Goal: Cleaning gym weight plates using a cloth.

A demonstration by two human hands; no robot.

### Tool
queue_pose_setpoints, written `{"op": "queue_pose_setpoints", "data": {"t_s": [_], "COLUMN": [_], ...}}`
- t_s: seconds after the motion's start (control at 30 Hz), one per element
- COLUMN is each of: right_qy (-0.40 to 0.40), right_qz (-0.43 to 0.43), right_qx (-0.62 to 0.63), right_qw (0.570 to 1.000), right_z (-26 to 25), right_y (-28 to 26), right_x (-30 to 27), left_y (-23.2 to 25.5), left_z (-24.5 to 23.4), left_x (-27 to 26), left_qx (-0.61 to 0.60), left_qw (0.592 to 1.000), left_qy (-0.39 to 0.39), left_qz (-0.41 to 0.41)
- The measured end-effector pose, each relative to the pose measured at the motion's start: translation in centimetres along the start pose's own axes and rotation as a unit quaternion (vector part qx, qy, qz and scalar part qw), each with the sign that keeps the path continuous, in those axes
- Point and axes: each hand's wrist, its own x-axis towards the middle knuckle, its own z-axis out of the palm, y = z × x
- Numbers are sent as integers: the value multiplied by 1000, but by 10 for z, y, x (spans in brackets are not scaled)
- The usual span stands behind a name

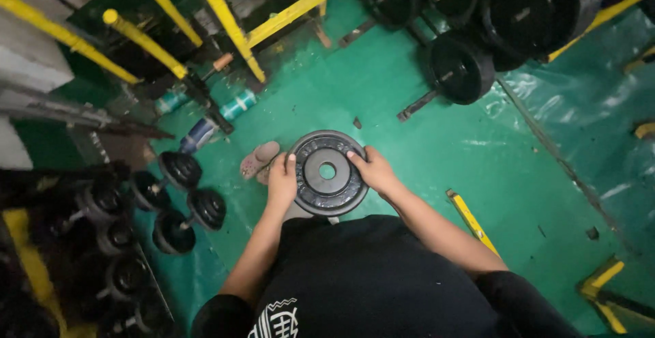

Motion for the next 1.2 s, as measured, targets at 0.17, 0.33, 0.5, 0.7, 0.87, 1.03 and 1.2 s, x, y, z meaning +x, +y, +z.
{"op": "queue_pose_setpoints", "data": {"t_s": [0.17,0.33,0.5,0.7,0.87,1.03,1.2], "right_qy": [36,70,58,115,143,164,167], "right_qz": [11,34,90,135,153,147,117], "right_qx": [19,4,-6,35,143,149,48], "right_qw": [999,997,994,984,967,964,978], "right_z": [-25,-39,-54,-68,-108,-152,-215], "right_y": [15,6,-21,-18,-18,4,44], "right_x": [44,95,148,184,218,281,370], "left_y": [34,39,26,74,105,123,150], "left_z": [24,50,77,104,150,214,279], "left_x": [47,111,191,265,298,346,402], "left_qx": [-32,-55,-30,2,-12,-95,-26], "left_qw": [997,993,993,981,972,965,974], "left_qy": [-65,-91,-105,-190,-229,-231,-179], "left_qz": [-9,47,48,42,57,81,140]}}
